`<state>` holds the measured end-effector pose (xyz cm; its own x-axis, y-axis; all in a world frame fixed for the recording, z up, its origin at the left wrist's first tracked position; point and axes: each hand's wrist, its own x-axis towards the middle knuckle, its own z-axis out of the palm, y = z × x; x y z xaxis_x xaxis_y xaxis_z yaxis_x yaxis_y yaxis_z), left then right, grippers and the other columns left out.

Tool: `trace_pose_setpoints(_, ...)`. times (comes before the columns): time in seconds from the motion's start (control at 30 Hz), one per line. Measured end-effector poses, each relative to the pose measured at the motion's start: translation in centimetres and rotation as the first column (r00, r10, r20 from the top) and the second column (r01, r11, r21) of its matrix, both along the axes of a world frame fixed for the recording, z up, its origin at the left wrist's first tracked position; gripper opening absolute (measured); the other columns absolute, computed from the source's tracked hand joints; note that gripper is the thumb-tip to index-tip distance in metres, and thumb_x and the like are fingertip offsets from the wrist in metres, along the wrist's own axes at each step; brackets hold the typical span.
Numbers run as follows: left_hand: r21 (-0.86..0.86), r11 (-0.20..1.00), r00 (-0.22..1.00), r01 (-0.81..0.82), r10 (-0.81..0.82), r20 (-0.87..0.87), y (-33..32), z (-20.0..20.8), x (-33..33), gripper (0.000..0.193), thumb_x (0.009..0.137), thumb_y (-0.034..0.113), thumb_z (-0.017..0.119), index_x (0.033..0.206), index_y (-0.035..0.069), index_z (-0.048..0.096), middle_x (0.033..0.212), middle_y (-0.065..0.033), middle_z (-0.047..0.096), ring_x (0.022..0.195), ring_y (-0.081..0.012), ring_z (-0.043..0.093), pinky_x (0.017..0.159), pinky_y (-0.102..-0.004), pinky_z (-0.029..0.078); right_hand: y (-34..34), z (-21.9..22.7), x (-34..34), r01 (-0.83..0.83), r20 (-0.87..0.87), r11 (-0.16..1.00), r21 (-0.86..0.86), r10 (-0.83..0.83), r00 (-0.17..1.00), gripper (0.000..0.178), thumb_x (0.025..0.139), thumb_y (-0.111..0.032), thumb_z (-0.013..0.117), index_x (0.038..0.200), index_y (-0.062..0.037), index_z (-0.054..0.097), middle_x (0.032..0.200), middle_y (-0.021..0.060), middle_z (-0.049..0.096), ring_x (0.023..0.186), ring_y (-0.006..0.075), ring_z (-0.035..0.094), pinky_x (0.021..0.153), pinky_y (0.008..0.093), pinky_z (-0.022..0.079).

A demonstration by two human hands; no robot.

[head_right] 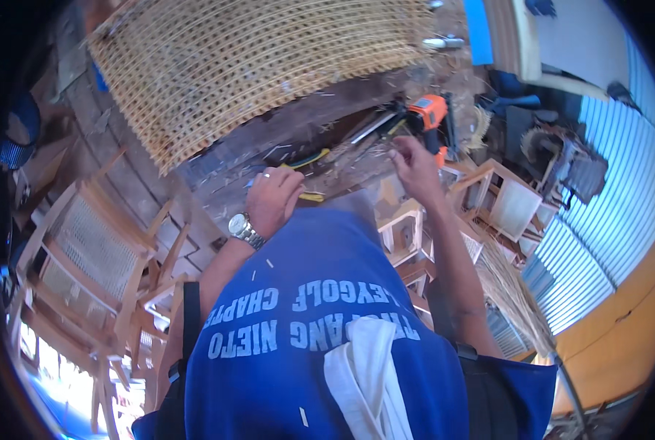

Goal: Stapling a rattan cane mesh onto a wooden chair frame using a pneumatic staple gun.

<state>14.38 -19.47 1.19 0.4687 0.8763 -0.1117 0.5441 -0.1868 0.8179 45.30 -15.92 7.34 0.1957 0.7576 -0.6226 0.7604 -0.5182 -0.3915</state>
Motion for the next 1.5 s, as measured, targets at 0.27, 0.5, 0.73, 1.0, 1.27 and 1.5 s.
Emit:
trace_pose_setpoints(0.27, 0.24, 0.948, 0.973, 0.209, -0.225, 0.04, 1.3, -3.2, 11.8, 0.015, 0.085, 0.022, 0.068, 0.094, 0.012, 0.063, 0.094, -0.007, 0.062, 0.087, -0.0266, 0.062, 0.073, -0.0386, 0.048, -3.3, -1.3, 1.9, 0.077, 0.145, 0.997, 0.002, -0.076, 0.986, 0.03, 0.092, -0.02, 0.067, 0.115, -0.0012, 0.065, 0.094, 0.0169, 0.07, 0.085, 0.028, 0.07, 0.08, 0.0387, 0.054)
trace_pose_setpoints(0.5, 0.163, 0.961, 0.953, 0.225, -0.182, -0.242, 4.1, -5.1, 21.9, 0.011, 0.09, 0.016, 0.058, 0.099, 0.009, 0.058, 0.087, -0.0067, 0.06, 0.077, -0.02, 0.068, 0.065, -0.0326, 0.055, 0.5, -0.9, 2.8, -0.082, 0.066, 0.934, 0.348, 0.063, 0.996, 0.023, 0.094, -0.007, 0.064, 0.116, -0.0021, 0.065, 0.098, 0.0118, 0.066, 0.082, 0.0185, 0.065, 0.073, 0.0302, 0.052)
trace_pose_setpoints(0.73, -0.43, 0.877, 0.904, 0.213, -0.344, -0.255, 3.5, -5.8, 19.4, 0.033, 0.079, 0.013, 0.071, 0.107, -0.001, 0.06, 0.102, -0.0169, 0.067, 0.089, -0.0324, 0.07, 0.081, -0.0412, 0.058, 2.2, 0.2, 3.0, 0.003, -0.009, 0.892, 0.453, 0.001, 1.0, 0.022, 0.095, -0.005, 0.064, 0.117, -0.0027, 0.064, 0.09, 0.0069, 0.061, 0.076, 0.013, 0.06, 0.07, 0.0268, 0.05)
trace_pose_setpoints(1.0, -0.812, 0.393, 0.881, 0.431, 0.01, 0.473, 3.2, -1.1, 2.2, 0.045, 0.081, 0.013, 0.07, 0.122, 0.0, 0.059, 0.093, -0.0008, 0.062, 0.082, -0.0095, 0.057, 0.074, -0.0288, 0.05, 4.2, -5.2, 1.8, -0.807, 0.493, 0.551, 0.211, 0.653, 0.575, 0.023, 0.082, -0.016, 0.06, 0.103, -0.0094, 0.067, 0.108, 0.0108, 0.058, 0.1, 0.0302, 0.054, 0.08, 0.0447, 0.044)
trace_pose_setpoints(1.27, -0.866, 0.494, 0.694, 0.074, 0.598, 0.401, 0.6, 3.8, -3.5, 0.023, 0.097, 0.008, 0.056, 0.119, 0.005, 0.052, 0.104, -0.006, 0.062, 0.1, -0.0139, 0.059, 0.092, -0.0312, 0.049, 4.1, -6.8, 0.6, -0.921, 0.517, 0.345, 0.179, 0.764, 0.386, 0.02, 0.084, -0.017, 0.057, 0.1, -0.008, 0.064, 0.106, 0.0126, 0.057, 0.102, 0.0316, 0.053, 0.09, 0.0448, 0.041)
trace_pose_setpoints(1.5, -0.75, 0.575, 0.296, -0.326, 0.816, 0.497, 2.7, 9.3, -12.7, 0.031, 0.104, 0.024, 0.055, 0.128, 0.006, 0.048, 0.121, -0.0206, 0.063, 0.1, -0.022, 0.066, 0.092, -0.0377, 0.052, 3.8, 1.0, -0.4, -0.793, -0.159, 0.607, 0.047, 0.789, 0.594, 0.019, 0.089, -0.009, 0.062, 0.108, -0.0065, 0.058, 0.088, 0.0091, 0.054, 0.086, 0.0229, 0.055, 0.086, 0.0382, 0.045)
